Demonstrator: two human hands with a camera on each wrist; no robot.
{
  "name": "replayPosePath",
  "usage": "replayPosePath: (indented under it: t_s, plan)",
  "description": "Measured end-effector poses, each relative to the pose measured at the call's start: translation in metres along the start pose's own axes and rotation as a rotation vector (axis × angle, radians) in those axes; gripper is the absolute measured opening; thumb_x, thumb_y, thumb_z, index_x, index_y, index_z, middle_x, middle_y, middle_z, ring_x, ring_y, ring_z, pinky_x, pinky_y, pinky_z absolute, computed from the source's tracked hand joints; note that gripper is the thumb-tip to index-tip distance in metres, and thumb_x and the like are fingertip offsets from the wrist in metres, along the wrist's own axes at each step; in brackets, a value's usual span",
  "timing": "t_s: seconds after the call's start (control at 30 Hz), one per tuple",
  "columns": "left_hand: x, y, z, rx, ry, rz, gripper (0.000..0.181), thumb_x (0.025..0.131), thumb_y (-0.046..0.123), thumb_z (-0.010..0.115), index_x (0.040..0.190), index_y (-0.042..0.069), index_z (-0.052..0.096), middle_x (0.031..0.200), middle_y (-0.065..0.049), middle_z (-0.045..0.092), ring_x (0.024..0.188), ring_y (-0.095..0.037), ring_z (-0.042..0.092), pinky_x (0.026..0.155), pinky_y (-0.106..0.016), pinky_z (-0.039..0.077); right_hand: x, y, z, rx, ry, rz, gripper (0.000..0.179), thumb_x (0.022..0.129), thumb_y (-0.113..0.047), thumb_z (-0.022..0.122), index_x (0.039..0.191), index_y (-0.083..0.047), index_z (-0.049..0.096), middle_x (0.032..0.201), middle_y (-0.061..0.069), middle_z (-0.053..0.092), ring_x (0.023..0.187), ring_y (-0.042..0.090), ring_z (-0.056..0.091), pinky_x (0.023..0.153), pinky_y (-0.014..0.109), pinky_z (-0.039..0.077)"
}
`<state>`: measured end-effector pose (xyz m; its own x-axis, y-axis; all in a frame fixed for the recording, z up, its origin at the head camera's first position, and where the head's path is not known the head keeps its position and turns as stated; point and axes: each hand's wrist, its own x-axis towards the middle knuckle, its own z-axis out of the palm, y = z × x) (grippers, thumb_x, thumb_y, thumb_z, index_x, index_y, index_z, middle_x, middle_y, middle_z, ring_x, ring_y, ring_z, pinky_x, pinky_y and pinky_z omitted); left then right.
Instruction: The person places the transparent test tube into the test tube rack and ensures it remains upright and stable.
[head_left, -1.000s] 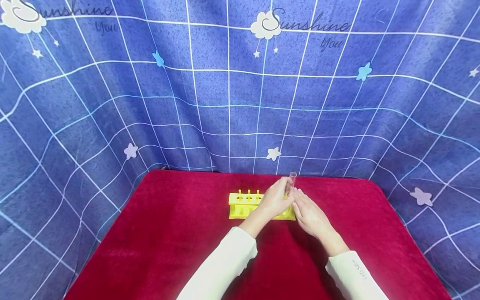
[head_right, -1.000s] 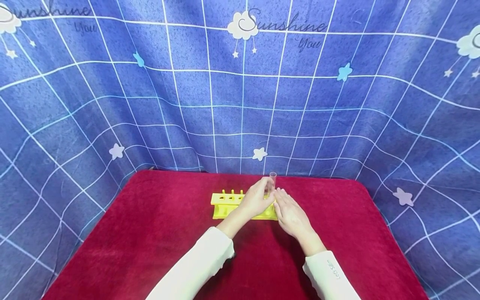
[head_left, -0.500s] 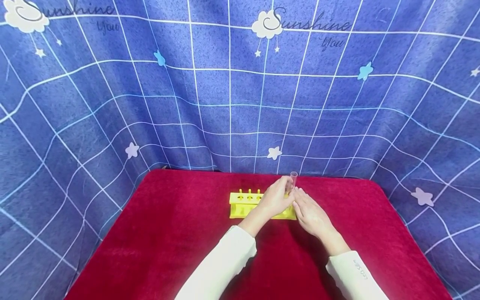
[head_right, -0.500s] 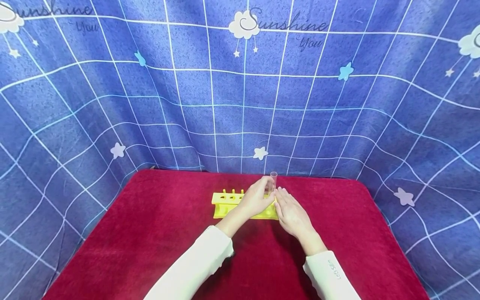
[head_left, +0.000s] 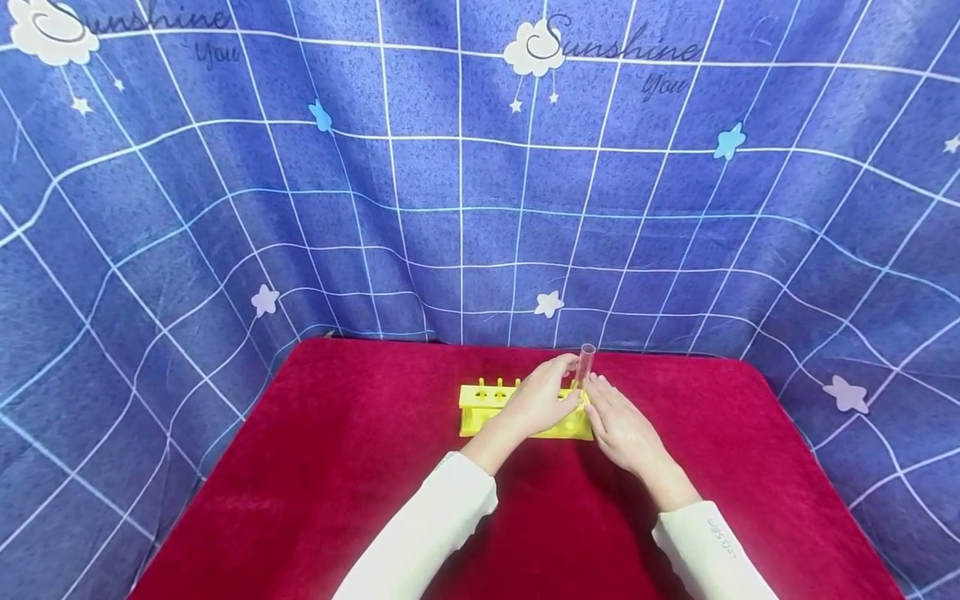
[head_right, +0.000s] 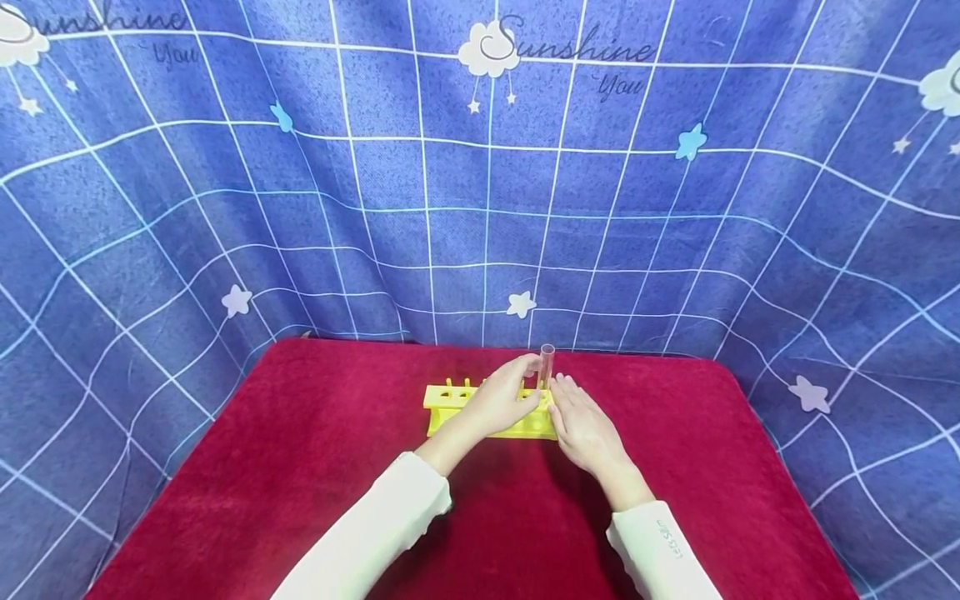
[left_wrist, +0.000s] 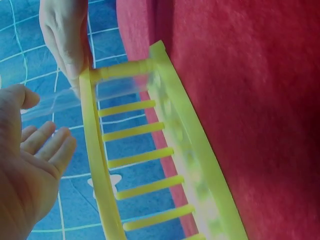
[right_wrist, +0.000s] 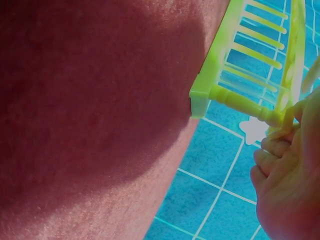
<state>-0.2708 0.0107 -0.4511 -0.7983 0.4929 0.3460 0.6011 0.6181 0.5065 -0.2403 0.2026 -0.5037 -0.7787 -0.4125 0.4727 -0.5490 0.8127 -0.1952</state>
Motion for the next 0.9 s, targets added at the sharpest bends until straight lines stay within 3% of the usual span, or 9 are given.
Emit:
replayPosePath:
  t_s: [0.33,0.77,0.9]
  plan:
    - [-0.015,-0.012,-0.014,0.109,-0.074,-0.059,0.063,0.093,0.033,0.068,0.149,0.014,0.046,0.146,-0.003,0.056,0.136,-0.020,0.050,0.109,-0.037,0.045,0.001,-0.002,-0.001,0.003,-0.025,0.013,0.050,0.099,-0.012,0.058,0.143,0.011,0.048,0.145,0.029,0.051,0.139,0.043,0.045,0.116,0.052,0.033]
    - [-0.029,-0.022,-0.031,0.220,-0.085,-0.013,0.060,0.094,0.037,0.065,0.146,0.012,0.050,0.153,-0.006,0.049,0.143,-0.023,0.044,0.116,-0.039,0.037,0.001,-0.003,-0.003,-0.026,-0.032,0.004,0.050,0.099,-0.012,0.058,0.143,0.011,0.048,0.146,0.028,0.051,0.141,0.041,0.044,0.116,0.052,0.033]
    - [-0.034,-0.027,-0.034,0.241,-0.079,-0.002,0.060,0.095,0.042,0.063,0.146,0.012,0.051,0.155,-0.007,0.047,0.145,-0.026,0.041,0.116,-0.044,0.037,0.001,-0.003,-0.005,-0.018,-0.029,0.004,0.051,0.098,-0.012,0.059,0.143,0.010,0.048,0.146,0.028,0.051,0.141,0.041,0.044,0.116,0.052,0.033]
